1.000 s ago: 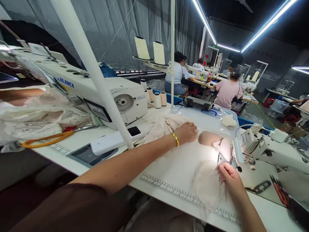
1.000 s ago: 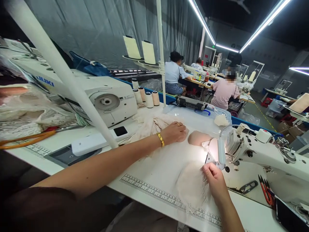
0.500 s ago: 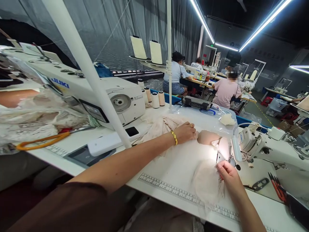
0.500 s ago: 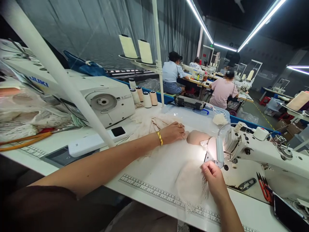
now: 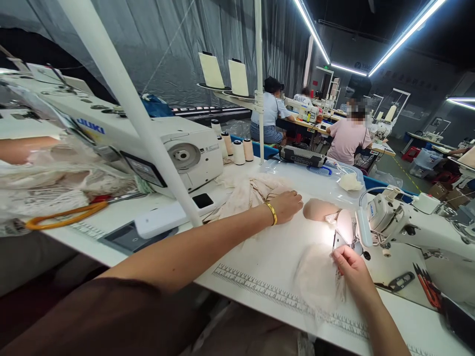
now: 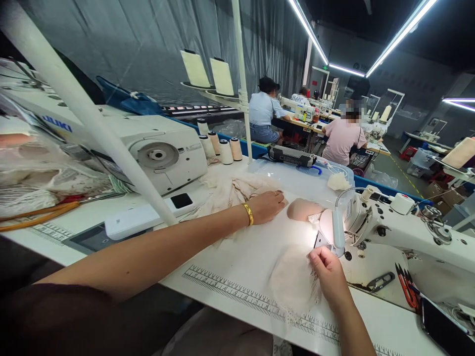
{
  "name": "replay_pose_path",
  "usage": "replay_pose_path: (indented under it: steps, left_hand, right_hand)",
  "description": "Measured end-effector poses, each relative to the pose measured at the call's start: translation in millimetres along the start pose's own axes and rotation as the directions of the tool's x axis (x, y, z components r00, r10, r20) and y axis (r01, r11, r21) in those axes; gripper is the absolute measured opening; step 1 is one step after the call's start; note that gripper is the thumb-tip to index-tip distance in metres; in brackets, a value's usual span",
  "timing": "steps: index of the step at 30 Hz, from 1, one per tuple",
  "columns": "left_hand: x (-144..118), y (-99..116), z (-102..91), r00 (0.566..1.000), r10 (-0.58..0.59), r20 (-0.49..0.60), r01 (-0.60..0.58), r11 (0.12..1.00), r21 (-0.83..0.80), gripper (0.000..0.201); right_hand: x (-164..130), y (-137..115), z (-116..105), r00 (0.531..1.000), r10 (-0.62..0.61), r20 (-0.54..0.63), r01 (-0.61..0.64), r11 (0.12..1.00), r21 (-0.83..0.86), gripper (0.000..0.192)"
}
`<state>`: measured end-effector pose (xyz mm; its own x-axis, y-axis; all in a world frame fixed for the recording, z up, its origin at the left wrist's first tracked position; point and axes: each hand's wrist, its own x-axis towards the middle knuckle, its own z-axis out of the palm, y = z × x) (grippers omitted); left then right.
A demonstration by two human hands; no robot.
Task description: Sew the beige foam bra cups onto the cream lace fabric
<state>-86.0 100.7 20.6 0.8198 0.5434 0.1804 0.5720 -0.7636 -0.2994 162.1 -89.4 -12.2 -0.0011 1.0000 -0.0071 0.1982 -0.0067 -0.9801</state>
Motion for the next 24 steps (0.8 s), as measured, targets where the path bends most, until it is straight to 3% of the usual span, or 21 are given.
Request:
replay_pose_path:
  steps: [7, 11, 14, 20, 24]
  left_hand:
    - [-1, 3, -7.1, 0.999, -0.026, 0.046, 0.026, 1.0, 0.001, 0.012]
    - [-14, 2, -17.3, 0.991, -0.127, 0.03, 0.126, 0.992, 0.013, 0.032]
    - [-25, 1, -17.8, 0.993, -0.094, 0.07, 0.094, 0.995, -0.009, 0.044]
    - [-33, 8, -15.0, 0.997, -0.062, 0.035, 0.064, 0.996, -0.063, 0.017]
    - [-30, 19, -14.5, 0.994, -0.111, 0.001, 0.111, 0.991, -0.076, 0.017]
  right_hand:
    - [1, 2, 0, 1.0, -0.011, 0.001, 0.01, 1.0, 0.013, 0.049]
    - [1, 4, 0, 1.0, -0.018, 0.006, 0.017, 1.0, 0.011, 0.047]
    - [2, 8, -1, 1.0, -0.016, 0.021, 0.016, 1.0, 0.005, 0.047]
    - [4, 11, -2, 0.999, -0.024, 0.026, 0.024, 1.0, -0.008, 0.046]
    - [2, 7, -1, 1.0, -0.021, 0.022, 0.021, 1.0, -0.012, 0.048]
